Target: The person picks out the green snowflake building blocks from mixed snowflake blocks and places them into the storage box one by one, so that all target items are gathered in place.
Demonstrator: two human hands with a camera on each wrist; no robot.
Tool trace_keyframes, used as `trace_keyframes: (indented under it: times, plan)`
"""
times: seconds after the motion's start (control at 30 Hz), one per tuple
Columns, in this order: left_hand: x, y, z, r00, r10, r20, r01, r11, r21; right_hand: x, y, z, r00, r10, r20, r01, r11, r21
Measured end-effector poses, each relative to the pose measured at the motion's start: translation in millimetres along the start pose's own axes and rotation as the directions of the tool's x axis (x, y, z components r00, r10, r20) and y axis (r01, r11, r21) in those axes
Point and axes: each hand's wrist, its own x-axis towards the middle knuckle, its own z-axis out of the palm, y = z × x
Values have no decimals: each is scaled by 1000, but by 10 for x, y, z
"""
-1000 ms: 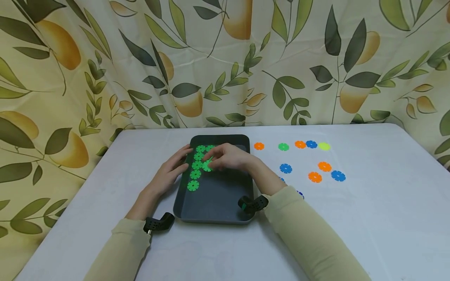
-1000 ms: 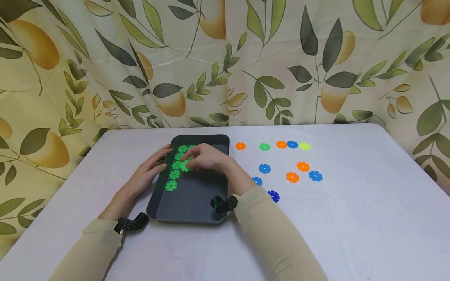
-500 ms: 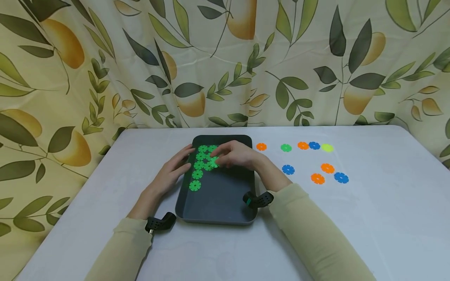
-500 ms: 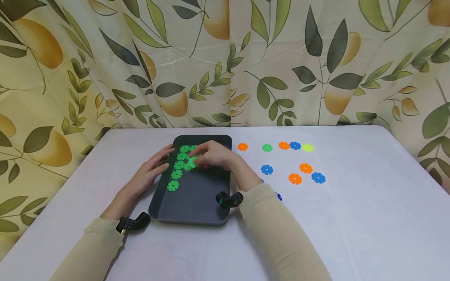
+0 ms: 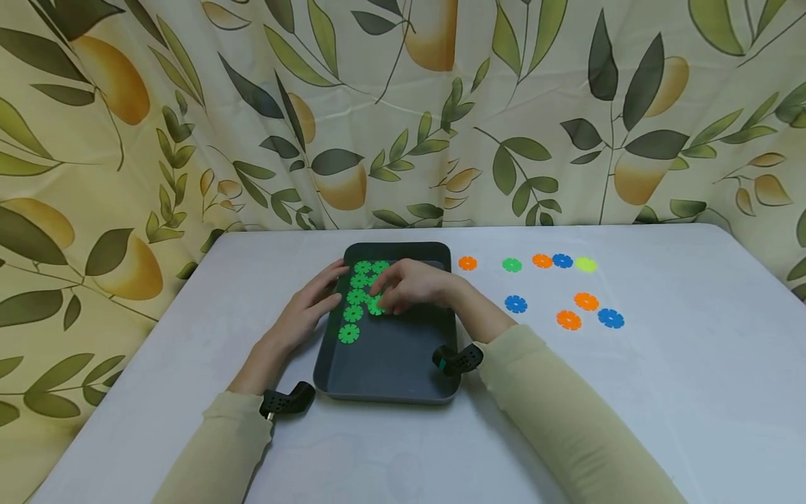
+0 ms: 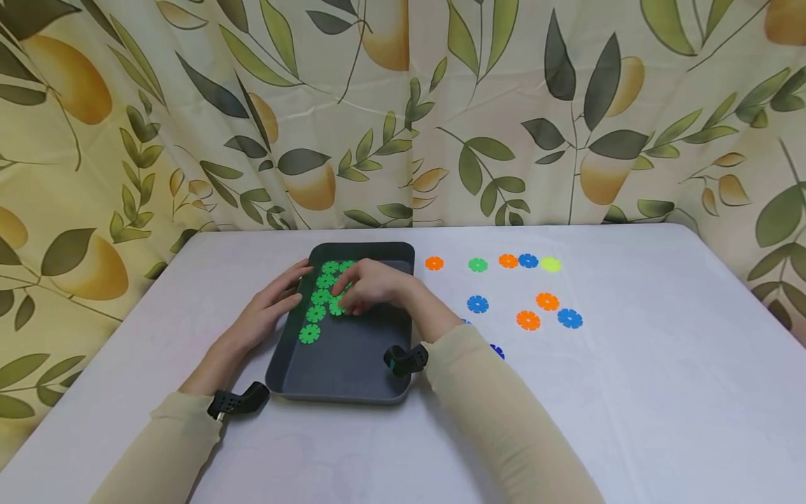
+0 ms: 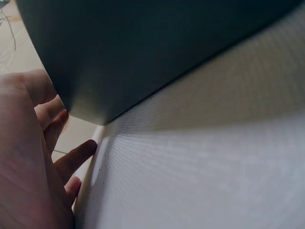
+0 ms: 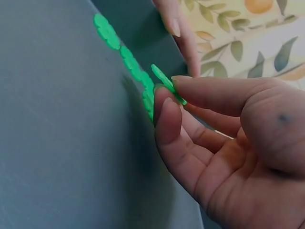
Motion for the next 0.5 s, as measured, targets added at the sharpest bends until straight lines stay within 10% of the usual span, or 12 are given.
trace_keyframes:
  times: [0.5]
  plan:
    - [-9,20,-4,1000,2,1,-2,1000,13,58,-82,140,999,27,22,-26,999,-38]
